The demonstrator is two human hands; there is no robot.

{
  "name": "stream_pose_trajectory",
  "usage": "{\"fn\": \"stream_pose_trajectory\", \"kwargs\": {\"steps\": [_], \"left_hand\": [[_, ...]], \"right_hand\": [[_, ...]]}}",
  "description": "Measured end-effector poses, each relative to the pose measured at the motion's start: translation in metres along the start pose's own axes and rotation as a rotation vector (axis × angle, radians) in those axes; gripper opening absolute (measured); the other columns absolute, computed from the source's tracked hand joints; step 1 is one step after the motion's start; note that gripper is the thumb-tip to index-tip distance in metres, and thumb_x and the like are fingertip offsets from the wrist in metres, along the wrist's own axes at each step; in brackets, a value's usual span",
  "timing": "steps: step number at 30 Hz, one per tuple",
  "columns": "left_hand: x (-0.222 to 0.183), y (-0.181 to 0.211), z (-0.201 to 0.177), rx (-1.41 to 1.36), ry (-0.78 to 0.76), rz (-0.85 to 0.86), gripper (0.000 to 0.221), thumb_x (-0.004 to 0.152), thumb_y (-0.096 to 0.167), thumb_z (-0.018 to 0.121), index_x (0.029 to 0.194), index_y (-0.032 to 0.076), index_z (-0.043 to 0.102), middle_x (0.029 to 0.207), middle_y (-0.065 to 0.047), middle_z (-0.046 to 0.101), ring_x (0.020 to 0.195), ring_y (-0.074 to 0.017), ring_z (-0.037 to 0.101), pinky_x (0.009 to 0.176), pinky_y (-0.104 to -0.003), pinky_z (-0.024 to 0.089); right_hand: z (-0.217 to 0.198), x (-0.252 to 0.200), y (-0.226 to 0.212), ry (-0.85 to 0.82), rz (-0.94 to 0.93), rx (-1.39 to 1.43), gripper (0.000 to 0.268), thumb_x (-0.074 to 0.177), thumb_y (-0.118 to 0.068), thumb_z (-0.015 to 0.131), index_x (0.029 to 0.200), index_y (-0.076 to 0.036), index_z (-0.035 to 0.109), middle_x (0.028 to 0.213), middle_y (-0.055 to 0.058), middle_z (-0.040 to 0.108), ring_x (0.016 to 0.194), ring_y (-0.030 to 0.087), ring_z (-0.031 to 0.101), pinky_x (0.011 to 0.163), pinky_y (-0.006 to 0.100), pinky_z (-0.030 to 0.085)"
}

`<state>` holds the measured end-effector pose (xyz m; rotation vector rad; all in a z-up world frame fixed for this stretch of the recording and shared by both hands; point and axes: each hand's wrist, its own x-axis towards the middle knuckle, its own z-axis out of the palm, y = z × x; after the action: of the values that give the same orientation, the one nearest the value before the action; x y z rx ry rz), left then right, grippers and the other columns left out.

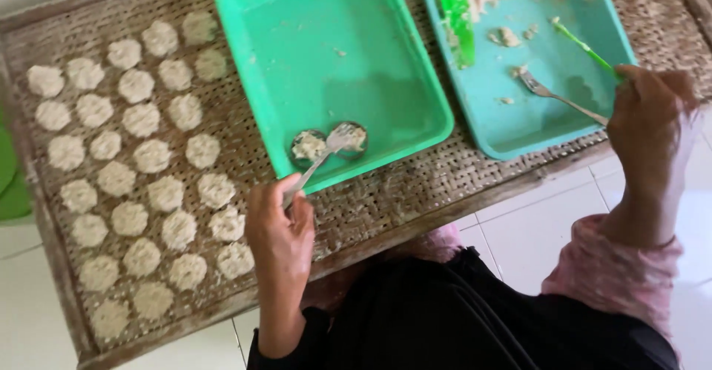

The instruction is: Shaping small portions of dough into discs and placing them on a drying rack using a fork and spatula

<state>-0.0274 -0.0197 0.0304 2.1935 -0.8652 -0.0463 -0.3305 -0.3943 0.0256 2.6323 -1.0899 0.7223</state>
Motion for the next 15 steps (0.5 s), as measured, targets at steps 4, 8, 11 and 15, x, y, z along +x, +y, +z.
{"fn": "stream_pose_trajectory", "kwargs": {"steps": [4, 8, 11, 15], "left_hand": [[-0.001, 0.000, 0.000, -0.012, -0.015, 0.008, 0.034, 0.090, -0.003, 0.071, 0.122, 0.004, 0.062, 0.092, -0.010, 0.057, 0.059, -0.0148, 0.051, 0.047, -0.030, 0.045], [-0.004, -0.008, 0.002, 0.036, -0.010, -0.058, 0.033, 0.089, 0.000, 0.071, 0.121, 0.006, 0.064, 0.087, -0.006, 0.054, 0.055, -0.0120, 0.048, 0.042, -0.028, 0.040], [-0.004, 0.003, -0.006, 0.047, 0.008, -0.057, 0.031, 0.088, -0.001, 0.070, 0.118, 0.007, 0.066, 0.084, -0.006, 0.053, 0.053, -0.0138, 0.046, 0.045, -0.030, 0.039], [-0.005, 0.003, -0.010, 0.025, 0.045, -0.048, 0.031, 0.086, -0.003, 0.067, 0.116, 0.006, 0.068, 0.088, -0.007, 0.057, 0.057, -0.0159, 0.048, 0.051, -0.032, 0.041]], "right_hand": [[0.033, -0.018, 0.055, -0.061, 0.026, -0.035, 0.013, 0.107, 0.003, 0.076, 0.118, -0.001, 0.080, 0.106, 0.019, 0.069, 0.096, 0.031, 0.063, 0.080, 0.042, 0.051], [0.037, -0.019, 0.049, -0.067, -0.034, -0.211, 0.008, 0.105, -0.010, 0.086, 0.111, -0.012, 0.081, 0.130, 0.011, 0.066, 0.115, 0.029, 0.053, 0.095, 0.044, 0.047], [0.035, -0.017, 0.026, -0.159, -0.010, -0.242, 0.005, 0.107, -0.021, 0.084, 0.108, -0.017, 0.083, 0.122, 0.007, 0.073, 0.112, 0.026, 0.055, 0.093, 0.041, 0.045], [0.036, -0.009, 0.014, -0.306, 0.051, -0.244, 0.010, 0.094, -0.023, 0.083, 0.103, -0.021, 0.085, 0.124, 0.011, 0.072, 0.115, 0.033, 0.052, 0.097, 0.047, 0.038]]}}
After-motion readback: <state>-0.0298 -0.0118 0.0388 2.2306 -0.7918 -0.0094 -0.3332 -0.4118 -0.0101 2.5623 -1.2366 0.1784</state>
